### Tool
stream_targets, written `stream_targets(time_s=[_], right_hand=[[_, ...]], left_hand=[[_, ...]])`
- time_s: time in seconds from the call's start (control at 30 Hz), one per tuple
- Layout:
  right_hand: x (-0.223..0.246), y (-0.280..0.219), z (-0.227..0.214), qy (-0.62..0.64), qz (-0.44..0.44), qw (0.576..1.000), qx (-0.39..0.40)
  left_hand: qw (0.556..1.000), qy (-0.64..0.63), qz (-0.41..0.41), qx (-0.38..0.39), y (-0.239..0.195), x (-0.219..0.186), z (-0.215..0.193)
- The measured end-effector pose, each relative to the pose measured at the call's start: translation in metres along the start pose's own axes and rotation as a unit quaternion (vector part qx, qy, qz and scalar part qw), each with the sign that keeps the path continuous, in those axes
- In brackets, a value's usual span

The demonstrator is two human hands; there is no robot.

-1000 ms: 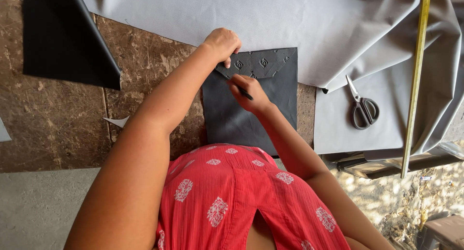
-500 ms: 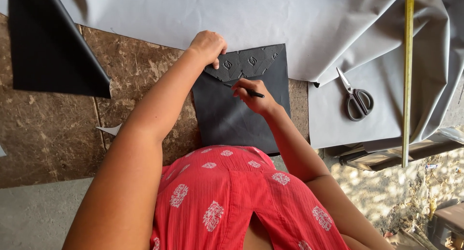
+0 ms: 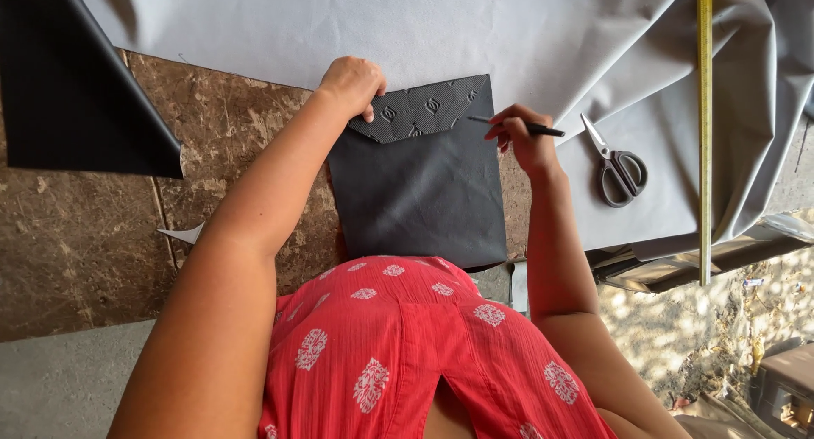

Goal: The person cuts a piece of fabric to size and then uses a template and pen to mark a cross-stitching pattern on it.

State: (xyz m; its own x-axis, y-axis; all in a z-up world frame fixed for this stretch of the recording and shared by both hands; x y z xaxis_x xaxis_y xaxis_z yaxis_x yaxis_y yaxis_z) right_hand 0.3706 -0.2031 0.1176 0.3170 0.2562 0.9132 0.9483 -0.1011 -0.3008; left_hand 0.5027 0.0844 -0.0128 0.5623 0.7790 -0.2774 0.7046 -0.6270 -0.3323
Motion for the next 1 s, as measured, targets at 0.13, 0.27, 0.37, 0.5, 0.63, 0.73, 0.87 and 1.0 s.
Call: stream_targets(time_s=[0.13,0.27,0.37,0.5,0.63,0.73,0.87,1.0], right_hand=[[0.006,-0.002,0.017,0.005,-0.013,1.0,0.011],[0.014,-0.018,0.081,-0.079,0.028,0.99,0.11],[0.018,-0.02,0.112,-0.104,-0.056,0.979,0.169],[0.014,-0.012,0.117,-0.12,-0.102,0.972,0.174],[0.003,-0.004,0.102,-0.134,-0.108,0.971,0.164],[-0.004,0.005,0.067,-0.132,-0.003,0.985,0.107],[0.002,0.012,0.011,-0.128,0.08,0.988,-0.016],[0.019,0.016,-0.008,-0.07,0.04,0.995,-0.051]], left_hand=[[1.0,0.015,0.003,-0.013,0.002,0.003,0.003],[0.999,0.014,0.018,-0.042,0.003,0.007,0.012],[0.999,-0.001,0.018,-0.048,-0.001,0.006,0.01],[0.999,0.007,0.007,-0.042,0.004,0.008,0.016],[0.998,0.005,0.019,-0.052,0.003,0.008,0.019],[0.998,0.001,0.022,-0.054,0.002,0.008,0.018],[0.999,-0.005,0.023,-0.047,-0.001,0.006,0.013],[0.999,-0.021,0.019,-0.027,0.001,0.008,0.013]])
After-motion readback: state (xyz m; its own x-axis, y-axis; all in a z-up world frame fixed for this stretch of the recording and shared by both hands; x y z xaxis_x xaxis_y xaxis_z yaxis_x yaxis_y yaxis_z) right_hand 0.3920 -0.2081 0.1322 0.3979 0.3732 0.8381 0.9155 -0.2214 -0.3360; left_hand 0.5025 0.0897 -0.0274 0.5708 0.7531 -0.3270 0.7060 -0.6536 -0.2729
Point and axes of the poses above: each hand's wrist, its own y-axis towards the middle knuckle, its own z-axis out of the palm, x = y × z, the point moved 3 cm from there along y, towards the middle knuckle, and after that the axes turned 7 degrees about -x, right-handed, at the moved point
